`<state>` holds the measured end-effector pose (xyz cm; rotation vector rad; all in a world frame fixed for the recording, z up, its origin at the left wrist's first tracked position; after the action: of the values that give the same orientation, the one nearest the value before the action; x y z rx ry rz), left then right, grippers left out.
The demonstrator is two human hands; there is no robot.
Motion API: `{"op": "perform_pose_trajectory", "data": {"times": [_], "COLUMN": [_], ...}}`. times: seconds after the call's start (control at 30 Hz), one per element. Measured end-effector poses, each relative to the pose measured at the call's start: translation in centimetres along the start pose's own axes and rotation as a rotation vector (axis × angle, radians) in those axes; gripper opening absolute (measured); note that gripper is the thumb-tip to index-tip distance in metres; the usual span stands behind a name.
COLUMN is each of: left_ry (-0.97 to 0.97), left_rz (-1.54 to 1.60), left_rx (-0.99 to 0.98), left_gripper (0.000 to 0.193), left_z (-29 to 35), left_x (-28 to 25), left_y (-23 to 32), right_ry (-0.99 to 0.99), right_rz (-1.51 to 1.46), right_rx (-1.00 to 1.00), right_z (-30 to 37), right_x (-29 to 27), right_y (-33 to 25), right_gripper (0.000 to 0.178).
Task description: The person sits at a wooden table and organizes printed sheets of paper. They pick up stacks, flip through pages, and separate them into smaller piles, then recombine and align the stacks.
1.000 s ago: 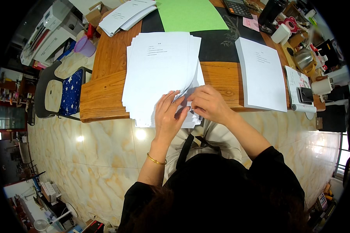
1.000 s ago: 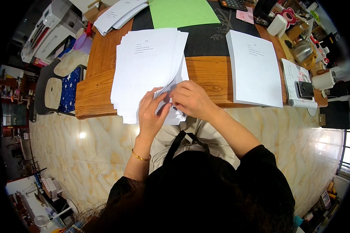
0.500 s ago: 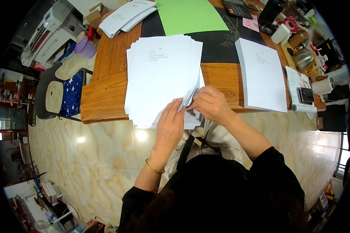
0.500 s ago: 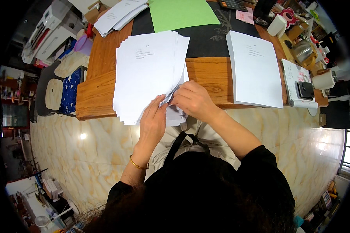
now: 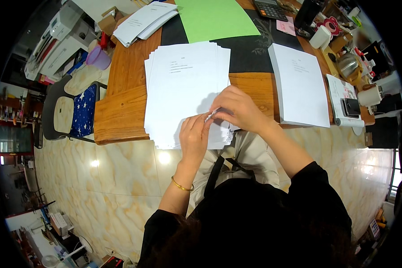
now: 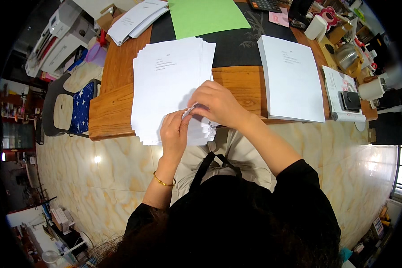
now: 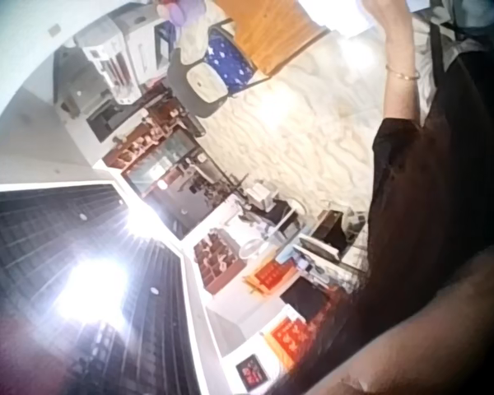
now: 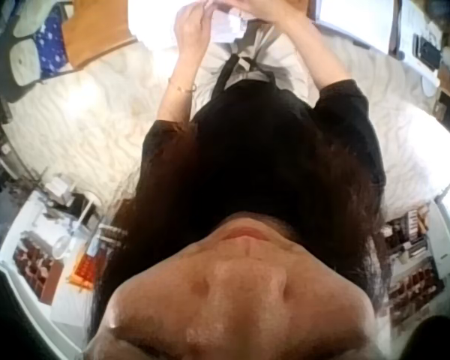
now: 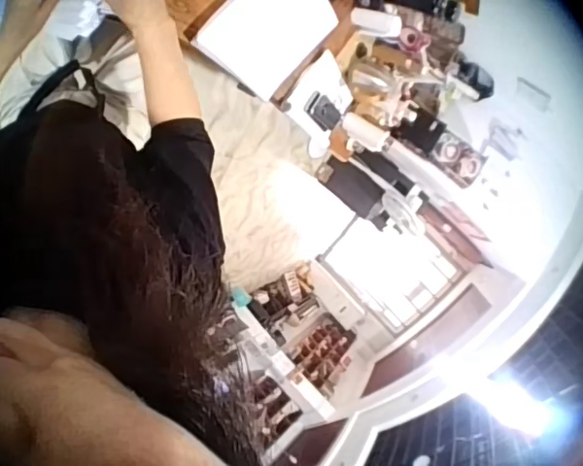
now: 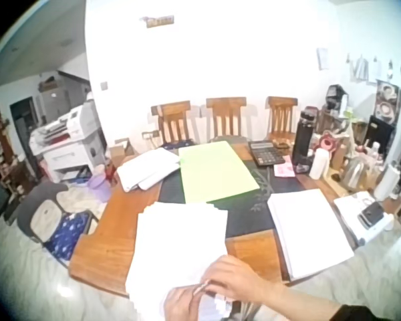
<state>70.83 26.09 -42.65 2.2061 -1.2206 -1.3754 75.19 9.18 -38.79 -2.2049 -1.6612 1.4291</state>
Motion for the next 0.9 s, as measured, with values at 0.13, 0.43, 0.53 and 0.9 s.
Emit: {"op": "perform_pose_trajectory", "data": {"times": [0.13,0.43,0.53,0.9], "left_ry": [0.009,-0.002,0.008,-0.068], "left_rz": [0.004,-0.064,-0.002,-0.175], "left_rx": [-0.031,-0.067,-0.094,0.229], "left_gripper": [0.014,0.014,0.020,0.029], "left_z": [-0.3,-0.5,-0.8,0.2], "left_x": [-0.1,0.0,-0.2,1.2], "left_y": [0.1,-0.3,0.4,0.1], "right_ry": [-0.067,-0.042,-0.029,-0.065], "right_rz": [-0.051,0.000,-0.064,0.035], "right_rx": [-0.011,-0.061,-0.051,0.074], "right_z": [0.0,-1.0,-1.4,3.9], "right_x": [0.1,1.0,1.0,-2.7], "right_y": [0.2,0.4,0.8,1.5], "right_gripper": [0.018,0.012,0.011,0.016]}}
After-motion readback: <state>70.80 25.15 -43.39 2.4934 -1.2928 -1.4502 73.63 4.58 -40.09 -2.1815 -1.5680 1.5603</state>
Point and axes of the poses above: each hand's wrist, its own z-axis away from the middle knuckle, its own x-axis out of the palm, y = z × x, the point moved 3 cm from there along -z, towards the middle knuckle, and after that the axes turned 4 degrees about -y, right-handed, at the moved point
